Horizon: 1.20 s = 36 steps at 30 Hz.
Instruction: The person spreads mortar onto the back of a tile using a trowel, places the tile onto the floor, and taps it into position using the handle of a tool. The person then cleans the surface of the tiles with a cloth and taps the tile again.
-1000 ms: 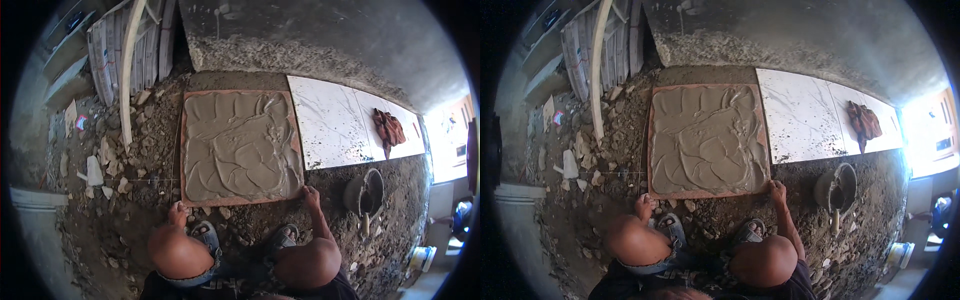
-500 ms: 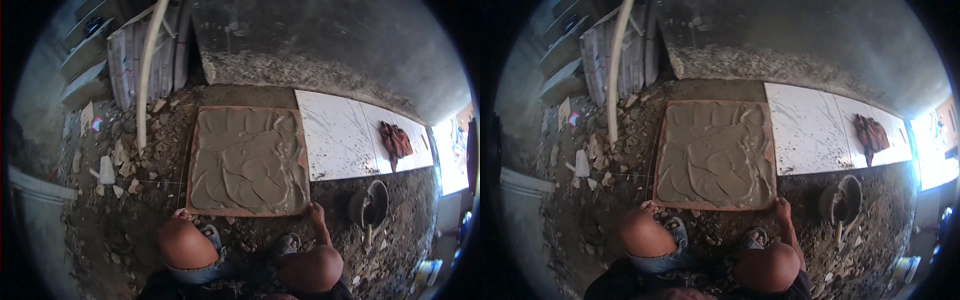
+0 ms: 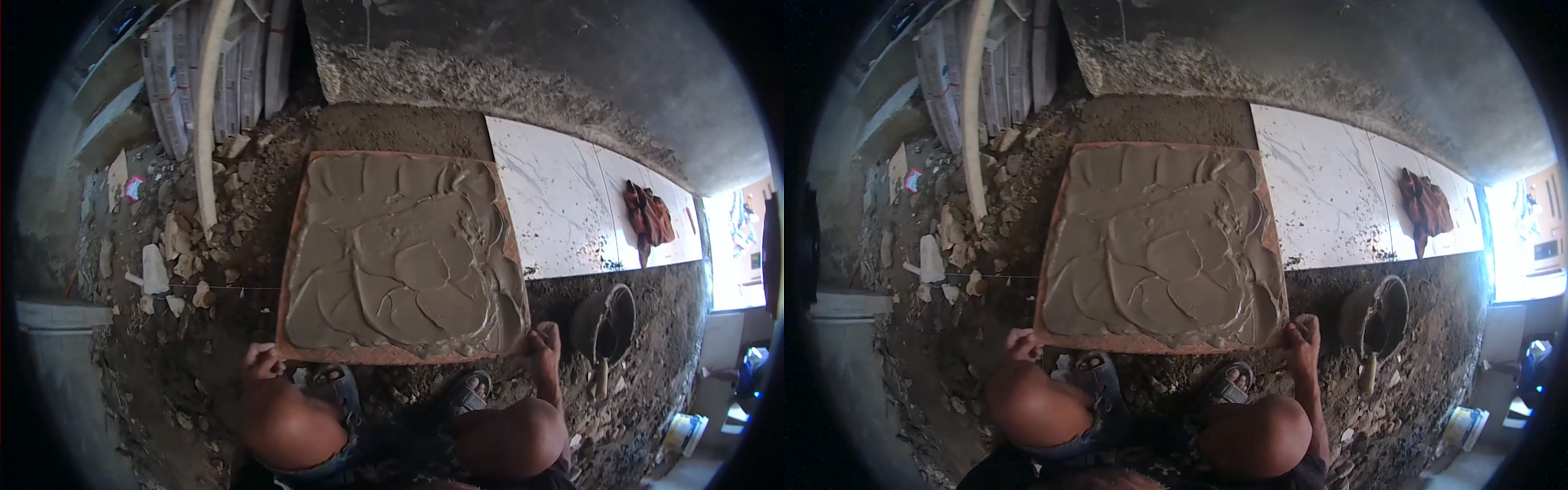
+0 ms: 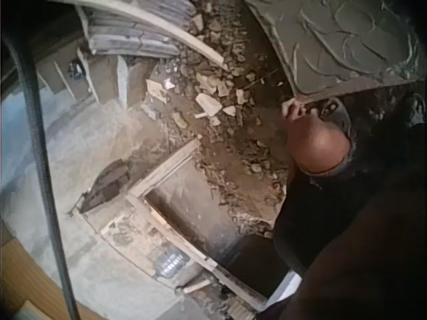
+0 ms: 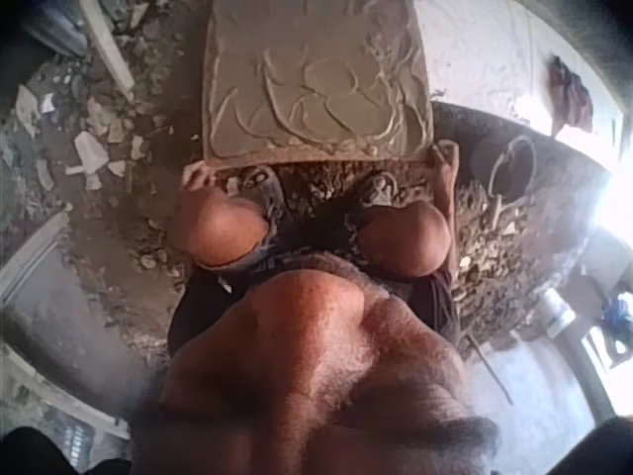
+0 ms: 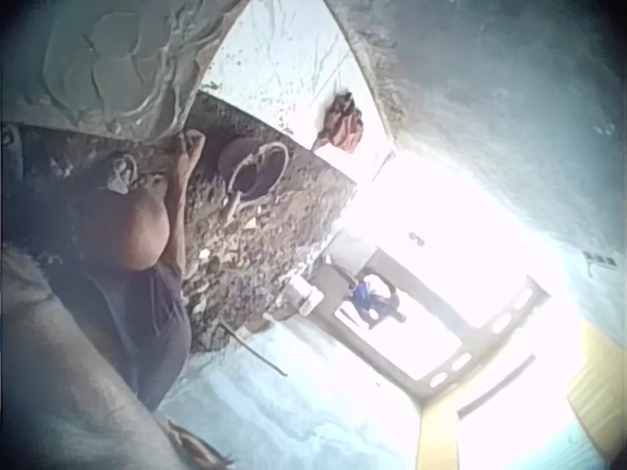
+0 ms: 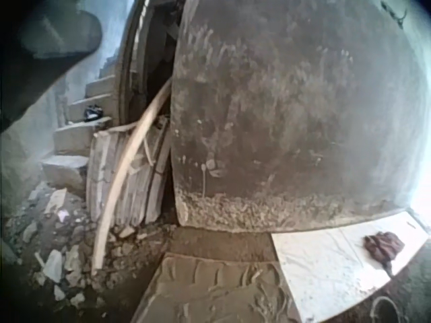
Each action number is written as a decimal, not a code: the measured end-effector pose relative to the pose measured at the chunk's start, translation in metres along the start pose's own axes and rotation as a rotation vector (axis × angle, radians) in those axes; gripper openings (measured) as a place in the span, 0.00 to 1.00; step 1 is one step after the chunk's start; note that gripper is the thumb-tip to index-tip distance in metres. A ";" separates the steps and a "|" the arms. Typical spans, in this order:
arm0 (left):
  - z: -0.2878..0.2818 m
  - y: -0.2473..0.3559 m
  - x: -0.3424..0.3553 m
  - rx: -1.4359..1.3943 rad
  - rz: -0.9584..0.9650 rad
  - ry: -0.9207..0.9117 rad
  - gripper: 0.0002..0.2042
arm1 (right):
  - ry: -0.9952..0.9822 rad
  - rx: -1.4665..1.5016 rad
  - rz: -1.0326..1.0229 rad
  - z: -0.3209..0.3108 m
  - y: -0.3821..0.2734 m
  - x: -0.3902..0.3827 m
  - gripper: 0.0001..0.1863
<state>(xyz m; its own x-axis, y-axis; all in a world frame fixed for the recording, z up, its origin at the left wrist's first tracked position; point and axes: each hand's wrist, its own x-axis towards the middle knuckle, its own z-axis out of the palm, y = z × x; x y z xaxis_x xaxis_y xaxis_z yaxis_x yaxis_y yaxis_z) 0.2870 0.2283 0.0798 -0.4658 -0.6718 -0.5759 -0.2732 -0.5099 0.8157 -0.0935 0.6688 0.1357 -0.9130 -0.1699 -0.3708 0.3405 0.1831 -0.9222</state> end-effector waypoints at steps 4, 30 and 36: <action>0.034 0.092 -0.020 -0.073 0.174 -0.002 0.10 | -0.013 0.056 -0.006 -0.002 -0.058 0.000 0.04; 0.180 0.394 0.098 -0.154 1.013 -0.284 0.08 | 0.314 -0.214 -0.584 0.067 -0.336 0.130 0.17; 0.202 0.425 0.128 -0.098 1.087 -0.097 0.08 | 0.322 -0.007 -0.740 0.105 -0.324 0.177 0.20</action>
<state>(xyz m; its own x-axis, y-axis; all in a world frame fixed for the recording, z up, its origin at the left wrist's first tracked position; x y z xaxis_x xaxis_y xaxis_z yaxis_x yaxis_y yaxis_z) -0.0587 0.0339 0.3636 -0.4831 -0.7459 0.4585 0.3897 0.2857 0.8755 -0.3416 0.4780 0.3577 -0.9217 0.0374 0.3862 -0.3780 0.1384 -0.9154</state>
